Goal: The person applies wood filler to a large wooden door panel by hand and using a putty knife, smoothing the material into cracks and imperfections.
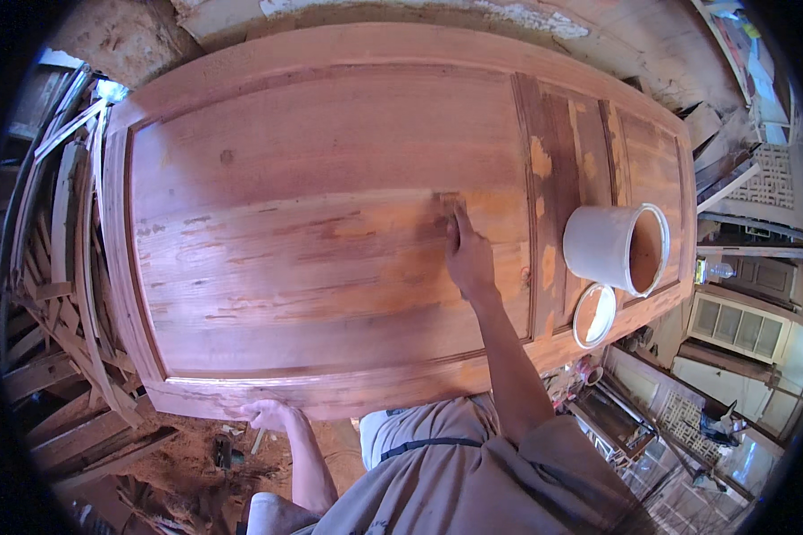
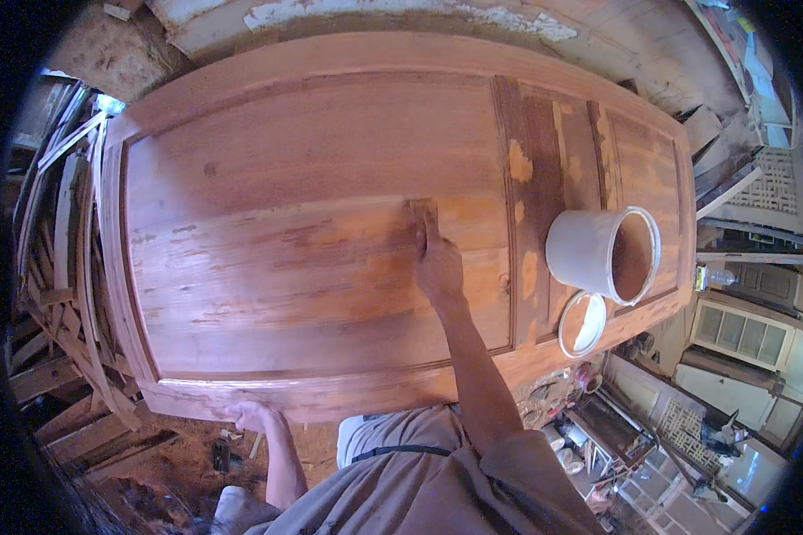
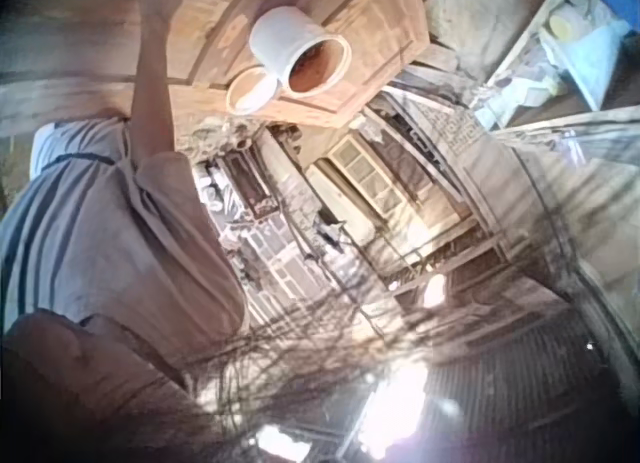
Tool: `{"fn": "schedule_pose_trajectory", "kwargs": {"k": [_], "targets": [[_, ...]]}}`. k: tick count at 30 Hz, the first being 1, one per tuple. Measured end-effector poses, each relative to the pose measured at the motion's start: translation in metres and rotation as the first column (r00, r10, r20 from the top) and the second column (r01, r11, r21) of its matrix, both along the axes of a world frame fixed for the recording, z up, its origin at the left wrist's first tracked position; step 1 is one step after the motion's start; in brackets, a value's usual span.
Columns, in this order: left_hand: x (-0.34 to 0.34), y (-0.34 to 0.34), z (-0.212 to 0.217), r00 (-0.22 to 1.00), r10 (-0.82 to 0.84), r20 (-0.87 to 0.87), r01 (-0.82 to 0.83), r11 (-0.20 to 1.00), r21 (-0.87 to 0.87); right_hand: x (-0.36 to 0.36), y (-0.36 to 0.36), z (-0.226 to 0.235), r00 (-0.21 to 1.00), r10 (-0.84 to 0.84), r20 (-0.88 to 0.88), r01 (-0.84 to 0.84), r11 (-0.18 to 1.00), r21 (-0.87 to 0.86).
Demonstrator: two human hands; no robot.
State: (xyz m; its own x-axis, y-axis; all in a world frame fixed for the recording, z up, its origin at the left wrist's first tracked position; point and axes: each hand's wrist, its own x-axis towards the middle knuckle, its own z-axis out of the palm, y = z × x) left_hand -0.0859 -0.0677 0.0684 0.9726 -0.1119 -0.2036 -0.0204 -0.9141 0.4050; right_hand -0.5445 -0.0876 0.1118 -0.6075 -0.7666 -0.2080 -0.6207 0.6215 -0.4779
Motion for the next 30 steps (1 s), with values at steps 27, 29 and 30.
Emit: {"fn": "schedule_pose_trajectory", "kwargs": {"k": [27,29,30], "targets": [[-0.007,-0.002,-0.01,0.989,-0.053,0.139,0.052,0.999,0.012,-0.076,-0.05,0.047,0.785,0.619,0.012,-0.566,0.71,0.419],[0.005,0.001,-0.014,0.995,-0.021,0.094,0.02,1.0,0.005,-0.094,-0.048,0.051,0.736,0.677,-0.002,-0.608,0.663,0.437],[0.01,0.004,-0.016,0.999,0.004,0.045,-0.004,1.0,-0.002,-0.102,-0.046,0.057,0.733,0.68,0.005,-0.608,0.651,0.455]]}}
